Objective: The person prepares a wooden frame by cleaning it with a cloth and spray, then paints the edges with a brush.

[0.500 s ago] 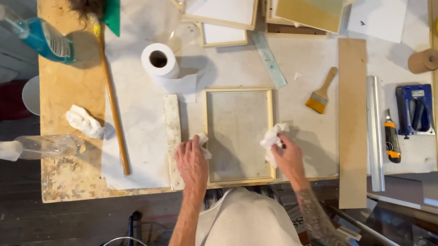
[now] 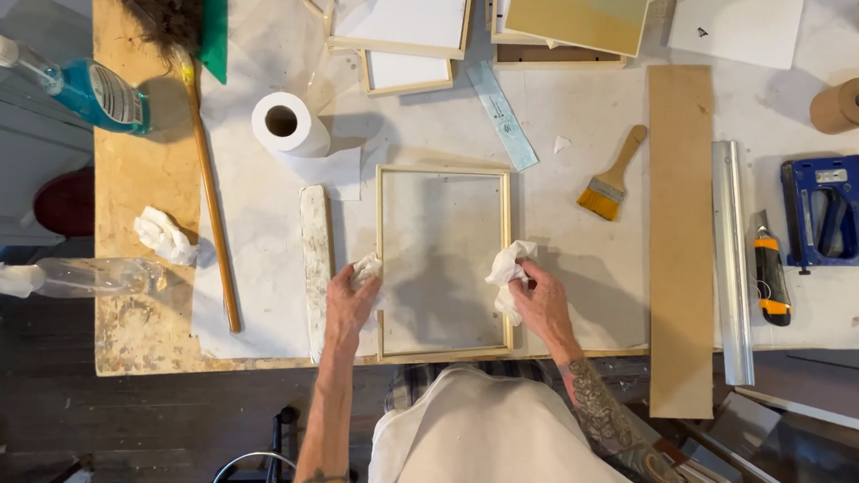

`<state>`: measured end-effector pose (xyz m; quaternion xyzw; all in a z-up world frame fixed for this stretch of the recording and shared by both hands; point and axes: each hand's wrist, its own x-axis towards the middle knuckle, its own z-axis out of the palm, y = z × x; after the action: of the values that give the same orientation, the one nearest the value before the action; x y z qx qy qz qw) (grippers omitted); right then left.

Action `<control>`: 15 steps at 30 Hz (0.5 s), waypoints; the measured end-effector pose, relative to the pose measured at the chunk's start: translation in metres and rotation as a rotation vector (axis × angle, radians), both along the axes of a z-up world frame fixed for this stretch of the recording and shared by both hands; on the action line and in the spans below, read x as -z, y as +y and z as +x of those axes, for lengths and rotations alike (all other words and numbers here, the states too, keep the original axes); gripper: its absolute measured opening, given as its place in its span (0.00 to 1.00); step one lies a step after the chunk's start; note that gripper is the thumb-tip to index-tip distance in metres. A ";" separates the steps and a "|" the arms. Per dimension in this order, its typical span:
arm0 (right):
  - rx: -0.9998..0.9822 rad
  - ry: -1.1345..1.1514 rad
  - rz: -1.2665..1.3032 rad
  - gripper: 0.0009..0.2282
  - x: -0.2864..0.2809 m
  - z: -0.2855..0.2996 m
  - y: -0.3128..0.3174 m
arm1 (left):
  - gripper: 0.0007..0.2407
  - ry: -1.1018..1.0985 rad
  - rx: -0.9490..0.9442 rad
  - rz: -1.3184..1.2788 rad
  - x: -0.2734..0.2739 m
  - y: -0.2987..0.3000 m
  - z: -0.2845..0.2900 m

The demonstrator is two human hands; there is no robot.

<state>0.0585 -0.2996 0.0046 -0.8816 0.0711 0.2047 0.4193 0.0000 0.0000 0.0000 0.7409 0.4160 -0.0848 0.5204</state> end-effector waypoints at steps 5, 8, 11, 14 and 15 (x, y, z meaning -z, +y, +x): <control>-0.052 -0.026 0.073 0.17 0.010 0.008 -0.012 | 0.13 -0.086 0.067 0.063 -0.084 -0.036 0.008; 0.016 -0.089 0.121 0.16 -0.043 0.008 -0.010 | 0.17 -0.100 0.067 0.119 -0.137 -0.070 0.014; 0.024 -0.100 0.272 0.15 -0.039 0.004 0.001 | 0.17 -0.168 0.062 0.115 -0.159 -0.097 0.018; -0.029 -0.050 0.272 0.20 -0.043 0.012 0.003 | 0.12 -0.267 0.124 0.241 -0.181 -0.125 0.025; -0.021 -0.055 0.273 0.20 -0.030 0.011 -0.003 | 0.12 -0.272 0.132 0.241 -0.181 -0.131 0.026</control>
<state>0.0699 -0.3022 0.0350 -0.8224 0.0219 0.1925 0.5349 0.0260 -0.1307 0.1814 0.8282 0.2995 0.0330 0.4726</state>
